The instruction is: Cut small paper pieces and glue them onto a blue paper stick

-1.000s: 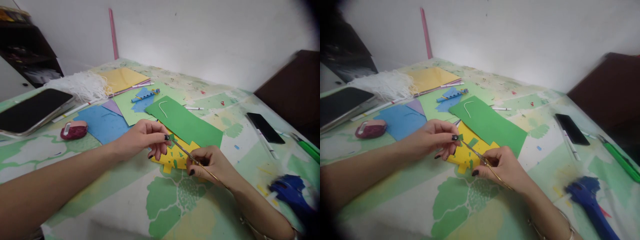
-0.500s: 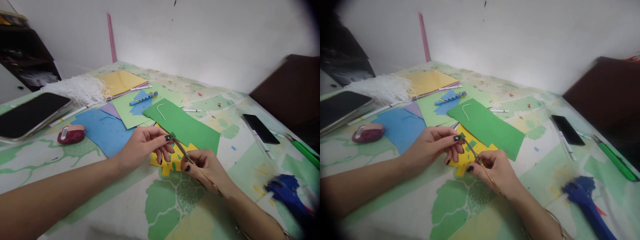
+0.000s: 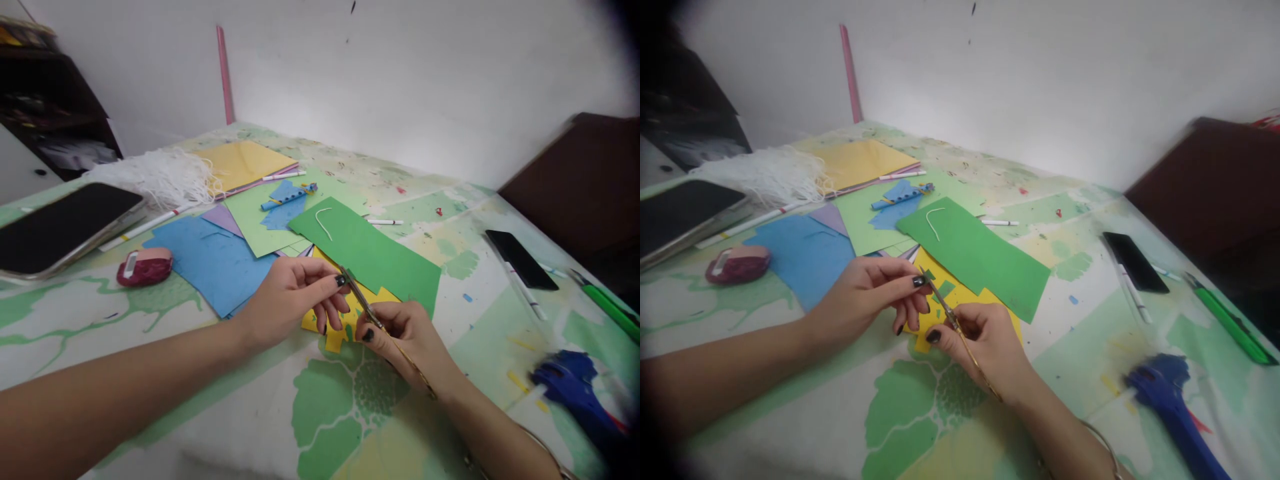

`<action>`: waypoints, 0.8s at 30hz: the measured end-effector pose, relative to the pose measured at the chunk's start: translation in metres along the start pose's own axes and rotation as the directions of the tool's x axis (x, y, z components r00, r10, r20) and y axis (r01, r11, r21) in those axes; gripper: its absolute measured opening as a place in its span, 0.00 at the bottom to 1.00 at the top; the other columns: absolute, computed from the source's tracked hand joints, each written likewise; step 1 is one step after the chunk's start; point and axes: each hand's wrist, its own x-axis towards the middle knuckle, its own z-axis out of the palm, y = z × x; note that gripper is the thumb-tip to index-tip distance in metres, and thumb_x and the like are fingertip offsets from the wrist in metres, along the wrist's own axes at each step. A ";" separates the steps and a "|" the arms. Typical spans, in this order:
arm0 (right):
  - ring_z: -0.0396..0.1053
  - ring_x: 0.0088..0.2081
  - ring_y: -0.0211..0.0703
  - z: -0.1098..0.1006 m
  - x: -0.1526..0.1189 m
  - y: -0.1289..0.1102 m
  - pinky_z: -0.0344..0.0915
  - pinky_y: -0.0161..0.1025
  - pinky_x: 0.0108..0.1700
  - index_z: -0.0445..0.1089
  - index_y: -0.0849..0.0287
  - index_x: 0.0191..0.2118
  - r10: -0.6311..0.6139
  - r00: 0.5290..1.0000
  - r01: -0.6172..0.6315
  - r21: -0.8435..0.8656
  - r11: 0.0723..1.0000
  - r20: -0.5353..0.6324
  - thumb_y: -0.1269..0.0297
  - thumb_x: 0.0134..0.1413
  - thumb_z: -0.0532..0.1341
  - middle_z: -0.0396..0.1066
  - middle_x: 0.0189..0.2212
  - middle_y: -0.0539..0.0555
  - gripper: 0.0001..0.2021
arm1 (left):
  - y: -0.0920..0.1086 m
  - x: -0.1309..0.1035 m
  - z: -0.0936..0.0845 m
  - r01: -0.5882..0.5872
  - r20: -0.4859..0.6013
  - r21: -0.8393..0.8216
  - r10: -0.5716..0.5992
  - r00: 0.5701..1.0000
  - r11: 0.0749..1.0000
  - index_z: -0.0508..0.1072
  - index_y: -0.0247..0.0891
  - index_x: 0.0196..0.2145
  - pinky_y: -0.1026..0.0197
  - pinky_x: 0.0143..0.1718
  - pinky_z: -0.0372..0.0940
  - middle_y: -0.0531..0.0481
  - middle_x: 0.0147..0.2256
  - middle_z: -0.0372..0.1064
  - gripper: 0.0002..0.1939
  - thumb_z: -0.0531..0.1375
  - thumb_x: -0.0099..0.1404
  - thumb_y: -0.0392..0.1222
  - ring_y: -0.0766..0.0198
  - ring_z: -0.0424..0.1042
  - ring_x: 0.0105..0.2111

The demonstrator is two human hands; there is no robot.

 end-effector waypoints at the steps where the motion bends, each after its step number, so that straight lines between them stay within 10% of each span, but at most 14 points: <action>1: 0.41 0.17 0.26 0.000 0.000 0.001 0.37 0.30 0.17 0.59 0.62 0.20 -0.004 1.000 0.004 0.000 1.000 -0.003 0.51 0.41 0.65 0.46 0.15 0.43 0.20 | 0.000 0.000 0.000 0.000 -0.006 0.006 0.000 1.000 1.000 0.70 0.30 0.29 0.70 0.17 0.65 0.50 0.23 0.71 0.08 0.57 0.62 0.38 0.68 0.71 0.19; 24: 0.41 0.17 0.28 0.005 0.002 0.006 0.37 0.30 0.17 0.55 0.60 0.17 0.027 0.995 -0.035 -0.082 0.996 -0.099 0.49 0.40 0.64 0.42 0.14 0.43 0.22 | -0.001 -0.001 0.006 -0.008 -0.076 0.008 0.008 0.997 1.000 0.70 0.29 0.28 0.70 0.16 0.64 0.49 0.22 0.70 0.08 0.57 0.61 0.38 0.68 0.71 0.18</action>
